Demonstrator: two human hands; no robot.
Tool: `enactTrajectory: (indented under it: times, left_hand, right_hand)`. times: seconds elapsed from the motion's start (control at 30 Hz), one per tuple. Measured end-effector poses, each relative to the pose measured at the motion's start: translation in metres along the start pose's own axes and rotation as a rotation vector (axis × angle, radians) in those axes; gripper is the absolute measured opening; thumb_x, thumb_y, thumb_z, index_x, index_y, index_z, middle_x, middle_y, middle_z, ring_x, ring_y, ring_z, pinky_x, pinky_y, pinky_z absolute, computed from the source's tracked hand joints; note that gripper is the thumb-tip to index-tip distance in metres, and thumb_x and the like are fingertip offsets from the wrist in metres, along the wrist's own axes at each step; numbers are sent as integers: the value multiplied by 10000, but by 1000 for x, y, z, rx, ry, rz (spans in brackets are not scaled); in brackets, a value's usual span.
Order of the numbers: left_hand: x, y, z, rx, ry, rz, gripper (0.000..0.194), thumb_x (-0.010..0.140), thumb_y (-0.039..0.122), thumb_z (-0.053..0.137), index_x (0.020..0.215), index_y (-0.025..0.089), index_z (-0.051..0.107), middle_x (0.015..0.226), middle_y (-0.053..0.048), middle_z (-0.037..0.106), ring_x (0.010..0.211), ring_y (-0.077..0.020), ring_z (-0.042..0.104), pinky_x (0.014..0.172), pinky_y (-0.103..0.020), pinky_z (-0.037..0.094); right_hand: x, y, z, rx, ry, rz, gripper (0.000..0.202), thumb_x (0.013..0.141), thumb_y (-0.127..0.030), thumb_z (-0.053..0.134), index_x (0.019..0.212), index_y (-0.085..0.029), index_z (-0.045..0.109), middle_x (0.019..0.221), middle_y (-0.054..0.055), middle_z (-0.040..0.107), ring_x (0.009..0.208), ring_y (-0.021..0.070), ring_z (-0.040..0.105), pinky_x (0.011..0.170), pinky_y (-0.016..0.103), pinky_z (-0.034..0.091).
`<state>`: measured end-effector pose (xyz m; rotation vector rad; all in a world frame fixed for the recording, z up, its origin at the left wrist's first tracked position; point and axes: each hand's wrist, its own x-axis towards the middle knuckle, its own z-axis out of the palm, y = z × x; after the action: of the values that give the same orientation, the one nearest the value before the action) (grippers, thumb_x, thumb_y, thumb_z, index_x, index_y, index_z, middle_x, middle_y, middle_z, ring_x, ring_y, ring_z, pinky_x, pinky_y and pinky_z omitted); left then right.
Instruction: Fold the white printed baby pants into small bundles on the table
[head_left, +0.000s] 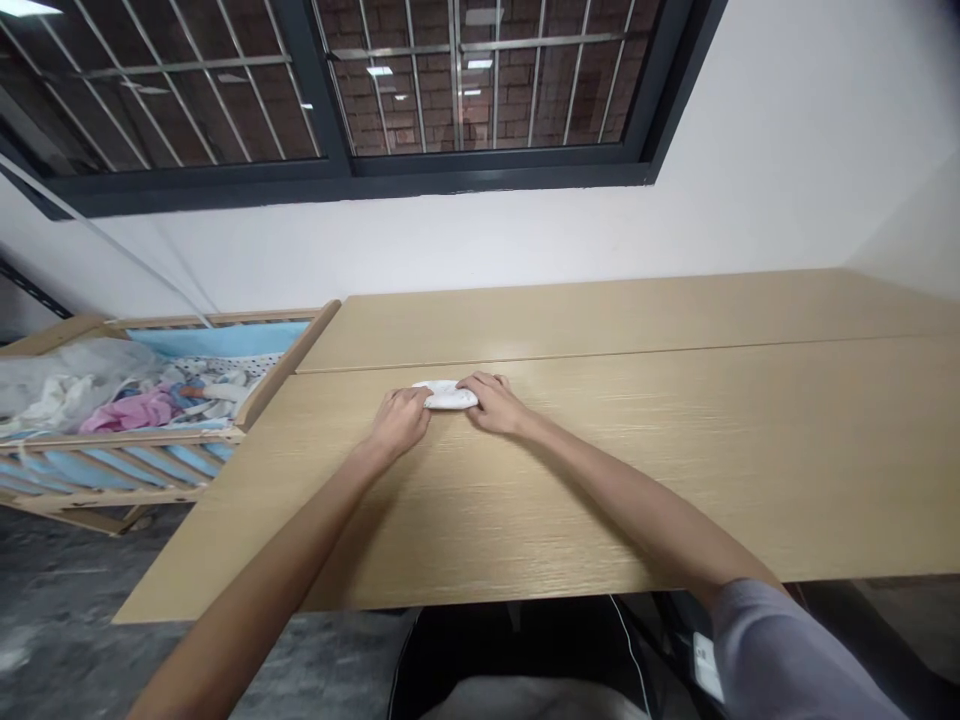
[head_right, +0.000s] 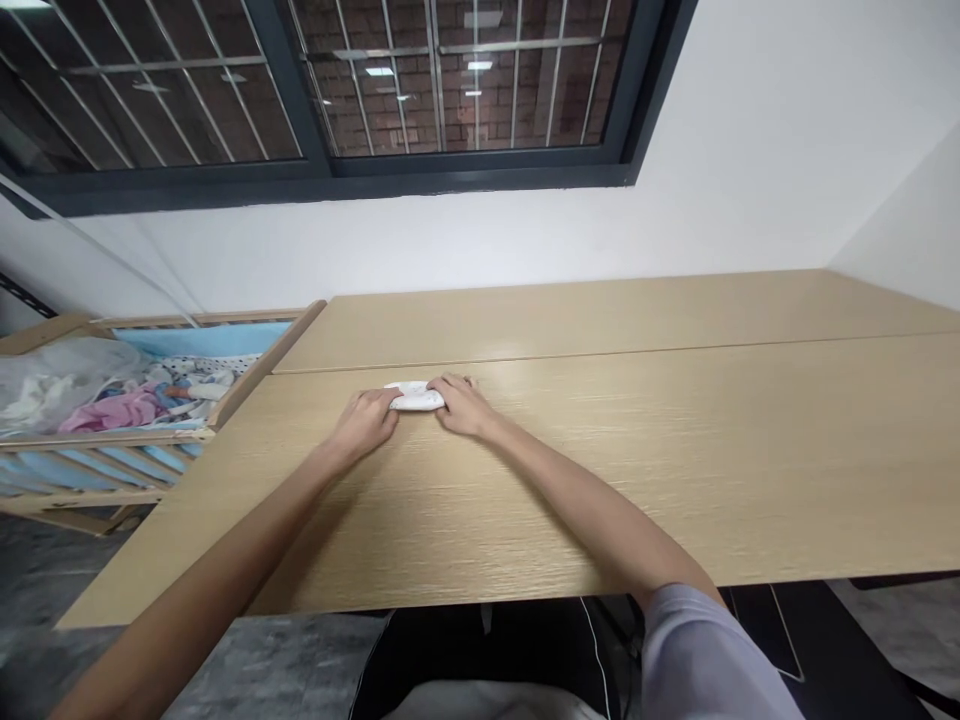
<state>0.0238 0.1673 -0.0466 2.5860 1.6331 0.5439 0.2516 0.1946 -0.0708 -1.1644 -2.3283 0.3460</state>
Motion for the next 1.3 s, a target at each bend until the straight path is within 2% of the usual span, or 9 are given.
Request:
enactTrajectory:
  times: [0.17, 0.3, 0.37, 0.57, 0.67, 0.83, 1.0, 1.13, 1.3]
  left_hand:
    - [-16, 22, -36, -167, 85, -117, 344, 944, 362, 443, 1134, 159, 645, 1136, -129, 730, 1079, -289, 674, 935, -443, 538]
    - [-43, 39, -52, -753, -38, -265, 550, 876, 437, 607, 1314, 147, 443, 1132, -130, 751, 952, -256, 744, 773, -376, 603]
    - [-53, 44, -46, -835, -107, -340, 622, 861, 428, 636, 1356, 159, 374, 1057, -118, 770, 894, -266, 757, 722, -386, 606]
    - [-57, 44, -14, -214, -211, -351, 500, 907, 368, 578, 1331, 135, 450, 1083, -134, 750, 928, -270, 743, 725, -340, 567]
    - [-60, 52, -15, -67, -204, -361, 435, 924, 391, 556, 1252, 106, 534, 1024, -189, 742, 946, -363, 721, 783, -447, 539]
    - [-88, 94, -20, 324, 5, -195, 499, 998, 405, 434, 1324, 45, 546, 1158, -239, 696, 1089, -391, 648, 894, -514, 491]
    - [-115, 130, 12, 390, 50, -64, 574, 984, 482, 454, 1273, 15, 622, 1283, -270, 657, 1233, -383, 604, 972, -477, 502]
    - [-121, 138, 32, 382, 13, -122, 543, 982, 485, 468, 1171, 31, 699, 1152, -261, 718, 1138, -394, 663, 971, -512, 510]
    - [-122, 136, 33, 338, 29, -162, 546, 988, 426, 482, 1347, 30, 592, 1421, -279, 564, 1335, -415, 529, 1000, -504, 508]
  right_hand:
    - [19, -17, -37, 494, 120, 80, 440, 832, -263, 596, 1254, -196, 490, 1004, 44, 675, 912, 207, 633, 828, 355, 495]
    - [23, -33, -73, 713, -79, 178, 649, 816, -365, 717, 1371, -190, 430, 863, 5, 638, 755, 178, 619, 661, 292, 495]
    - [25, -34, -76, 653, -186, 237, 652, 773, -398, 790, 1319, -174, 512, 883, 19, 639, 752, 171, 616, 660, 287, 492]
    - [35, -12, -29, 422, -330, 276, 597, 737, -371, 851, 1222, -127, 603, 1028, 78, 678, 810, 161, 636, 684, 258, 492]
    - [35, -3, -10, 332, -326, 242, 539, 793, -356, 807, 1235, -123, 605, 1075, 100, 690, 841, 171, 657, 706, 266, 510]
    - [18, -25, -19, 144, -178, -153, 439, 973, -373, 587, 1347, -141, 578, 1386, 179, 599, 1266, 285, 571, 1062, 456, 442]
    - [-12, -65, -18, 160, -372, -487, 530, 1069, -431, 345, 1514, -165, 453, 1612, 108, 374, 1510, 235, 306, 1248, 427, 196]
    - [-28, -69, -1, 224, -567, -485, 560, 1077, -438, 307, 1564, -168, 370, 1626, 76, 333, 1537, 200, 228, 1268, 393, 119]
    - [-11, -40, 4, 131, -589, -415, 583, 1079, -427, 272, 1605, -176, 248, 1670, 53, 195, 1558, 189, 136, 1270, 396, 43]
